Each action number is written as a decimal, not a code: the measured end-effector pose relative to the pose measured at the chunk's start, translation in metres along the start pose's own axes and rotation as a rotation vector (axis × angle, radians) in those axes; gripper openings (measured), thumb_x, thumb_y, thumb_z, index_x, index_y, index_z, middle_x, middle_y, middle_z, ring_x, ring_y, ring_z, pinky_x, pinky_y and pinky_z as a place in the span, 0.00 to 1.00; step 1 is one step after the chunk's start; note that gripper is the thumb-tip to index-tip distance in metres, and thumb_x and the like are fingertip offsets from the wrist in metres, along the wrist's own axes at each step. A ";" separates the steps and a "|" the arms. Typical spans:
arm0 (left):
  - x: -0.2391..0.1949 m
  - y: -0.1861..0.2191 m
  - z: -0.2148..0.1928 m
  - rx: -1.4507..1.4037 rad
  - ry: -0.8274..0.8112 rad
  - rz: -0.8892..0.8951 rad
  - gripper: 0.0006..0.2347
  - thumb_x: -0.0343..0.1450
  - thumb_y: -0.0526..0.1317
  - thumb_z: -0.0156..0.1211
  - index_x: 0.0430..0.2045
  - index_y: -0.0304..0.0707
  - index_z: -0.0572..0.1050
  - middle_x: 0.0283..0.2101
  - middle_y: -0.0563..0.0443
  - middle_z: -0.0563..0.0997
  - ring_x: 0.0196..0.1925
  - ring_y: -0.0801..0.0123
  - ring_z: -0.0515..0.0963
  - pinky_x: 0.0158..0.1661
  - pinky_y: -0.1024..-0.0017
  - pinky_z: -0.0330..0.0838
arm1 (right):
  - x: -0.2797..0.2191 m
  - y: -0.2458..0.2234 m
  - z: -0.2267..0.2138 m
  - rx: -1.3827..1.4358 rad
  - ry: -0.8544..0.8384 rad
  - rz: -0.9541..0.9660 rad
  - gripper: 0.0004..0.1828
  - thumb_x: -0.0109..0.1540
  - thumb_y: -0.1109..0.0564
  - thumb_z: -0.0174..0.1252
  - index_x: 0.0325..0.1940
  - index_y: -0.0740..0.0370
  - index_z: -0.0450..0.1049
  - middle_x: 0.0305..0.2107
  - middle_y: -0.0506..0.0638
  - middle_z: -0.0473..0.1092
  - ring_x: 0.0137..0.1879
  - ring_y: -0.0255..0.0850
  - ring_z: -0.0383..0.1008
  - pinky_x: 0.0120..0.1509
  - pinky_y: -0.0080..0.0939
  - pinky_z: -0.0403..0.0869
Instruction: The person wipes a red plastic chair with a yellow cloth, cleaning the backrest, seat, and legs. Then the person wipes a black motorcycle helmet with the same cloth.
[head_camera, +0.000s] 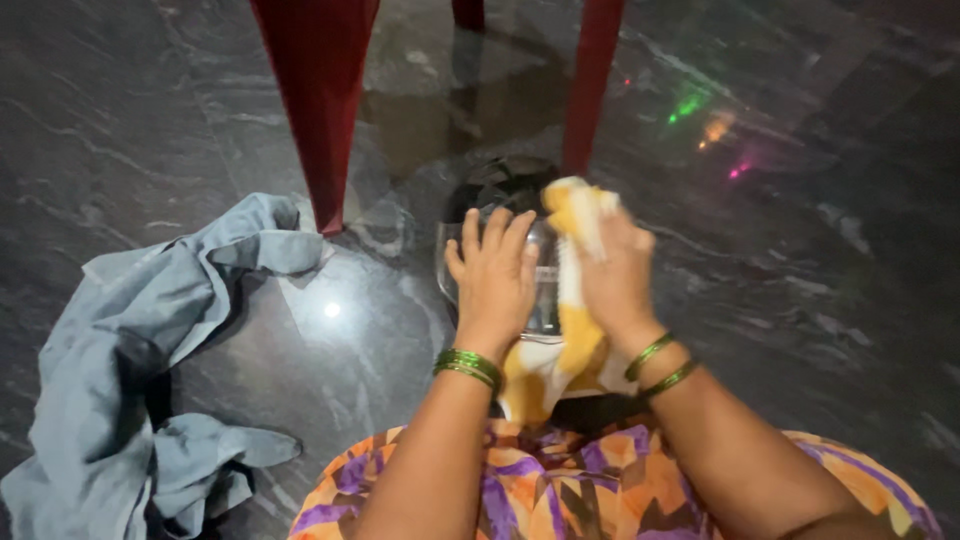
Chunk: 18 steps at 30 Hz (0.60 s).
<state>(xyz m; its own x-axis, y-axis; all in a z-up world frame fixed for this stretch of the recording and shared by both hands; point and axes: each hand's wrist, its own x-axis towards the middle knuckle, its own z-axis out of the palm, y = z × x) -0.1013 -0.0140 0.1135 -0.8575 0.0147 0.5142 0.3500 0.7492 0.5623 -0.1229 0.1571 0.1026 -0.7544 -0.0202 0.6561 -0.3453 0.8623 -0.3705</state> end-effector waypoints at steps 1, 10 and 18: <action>0.003 0.001 0.000 0.012 0.015 0.019 0.18 0.76 0.44 0.51 0.62 0.47 0.70 0.66 0.45 0.69 0.73 0.42 0.57 0.66 0.32 0.45 | 0.007 0.013 0.002 0.273 -0.028 0.261 0.27 0.63 0.55 0.58 0.66 0.64 0.69 0.60 0.64 0.70 0.61 0.60 0.69 0.67 0.54 0.65; 0.000 -0.006 -0.001 0.037 0.041 0.033 0.21 0.74 0.41 0.49 0.64 0.46 0.68 0.67 0.44 0.68 0.73 0.42 0.57 0.66 0.33 0.45 | -0.025 -0.025 0.004 0.005 -0.079 -0.014 0.30 0.57 0.60 0.60 0.64 0.60 0.69 0.58 0.66 0.67 0.58 0.62 0.67 0.63 0.55 0.63; -0.013 -0.004 0.005 0.018 0.026 0.092 0.19 0.76 0.43 0.49 0.64 0.46 0.68 0.66 0.44 0.68 0.73 0.44 0.57 0.67 0.35 0.44 | -0.005 0.040 0.016 0.482 0.060 0.469 0.25 0.70 0.58 0.54 0.72 0.62 0.63 0.64 0.62 0.65 0.69 0.57 0.66 0.73 0.52 0.64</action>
<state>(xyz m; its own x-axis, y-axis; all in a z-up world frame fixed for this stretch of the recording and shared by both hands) -0.0933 -0.0136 0.1010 -0.8121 0.0666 0.5797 0.4196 0.7570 0.5009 -0.1418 0.1840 0.0738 -0.8577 0.3416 0.3843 -0.2095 0.4503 -0.8679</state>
